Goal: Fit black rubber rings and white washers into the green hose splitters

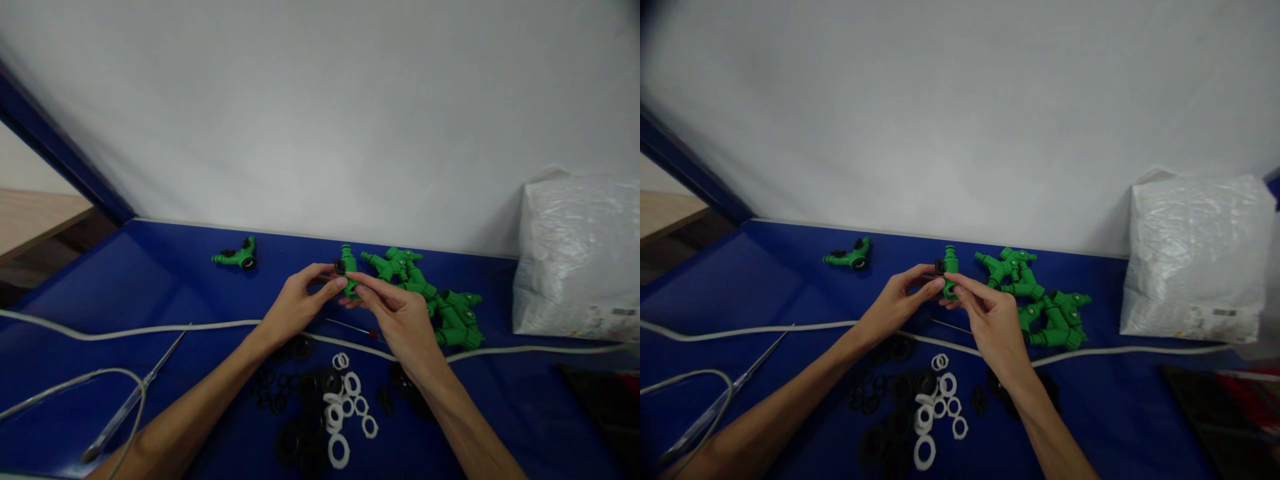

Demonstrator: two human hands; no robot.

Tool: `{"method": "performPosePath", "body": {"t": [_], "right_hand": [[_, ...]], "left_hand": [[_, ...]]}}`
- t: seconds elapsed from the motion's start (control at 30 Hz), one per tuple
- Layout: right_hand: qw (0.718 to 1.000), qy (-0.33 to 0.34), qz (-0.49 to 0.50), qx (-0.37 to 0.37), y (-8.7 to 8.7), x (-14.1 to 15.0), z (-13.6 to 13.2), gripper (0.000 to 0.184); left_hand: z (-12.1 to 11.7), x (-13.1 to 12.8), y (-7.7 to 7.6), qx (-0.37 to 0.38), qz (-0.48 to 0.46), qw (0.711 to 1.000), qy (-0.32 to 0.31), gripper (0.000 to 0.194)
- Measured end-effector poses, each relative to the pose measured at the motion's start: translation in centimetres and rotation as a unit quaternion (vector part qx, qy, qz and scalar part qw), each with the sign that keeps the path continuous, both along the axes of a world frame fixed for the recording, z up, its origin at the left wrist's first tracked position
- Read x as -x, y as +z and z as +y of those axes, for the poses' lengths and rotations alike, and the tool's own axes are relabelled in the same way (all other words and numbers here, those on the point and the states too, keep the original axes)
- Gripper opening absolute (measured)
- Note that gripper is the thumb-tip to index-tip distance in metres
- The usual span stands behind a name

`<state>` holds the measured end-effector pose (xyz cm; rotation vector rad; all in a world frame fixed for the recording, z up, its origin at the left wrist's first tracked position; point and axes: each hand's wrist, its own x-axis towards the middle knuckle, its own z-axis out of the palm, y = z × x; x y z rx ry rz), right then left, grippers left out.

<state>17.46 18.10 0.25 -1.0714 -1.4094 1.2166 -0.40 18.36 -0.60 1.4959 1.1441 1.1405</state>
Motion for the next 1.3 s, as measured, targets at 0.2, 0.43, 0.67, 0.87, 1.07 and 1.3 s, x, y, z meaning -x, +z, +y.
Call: {"method": "performPosePath", "body": {"t": [0.2,0.43,0.67,0.87,1.07,1.3], "right_hand": [[1.000,-0.004,-0.010,-0.010,0.1,0.2,-0.3,0.027],[0.999,-0.006,0.031,0.039,0.2,0.4,-0.6,0.041],[0.999,0.034,0.027,0.032,0.1,0.9,-0.9,0.047],[0.997,0.073,0.007,-0.003,-0.8,0.7,-0.8,0.045],[0.998,0.062,-0.015,-0.010,-0.3,0.6,-0.7,0.041],[0.998,0.041,-0.041,-0.033,0.1,0.5,-0.6,0.037]], "left_hand": [[-0.2,-0.1,0.2,-0.009,0.022,1.000,0.007,0.038],[-0.5,-0.2,0.3,0.015,0.007,1.000,0.024,0.046],[-0.5,-0.1,0.0,0.000,0.048,0.999,0.023,0.045],[-0.3,0.0,0.0,-0.032,0.027,0.999,0.010,0.036],[-0.3,0.0,0.1,-0.018,0.019,1.000,0.000,0.034],[-0.4,0.1,0.4,-0.005,0.003,1.000,-0.007,0.031]]}}
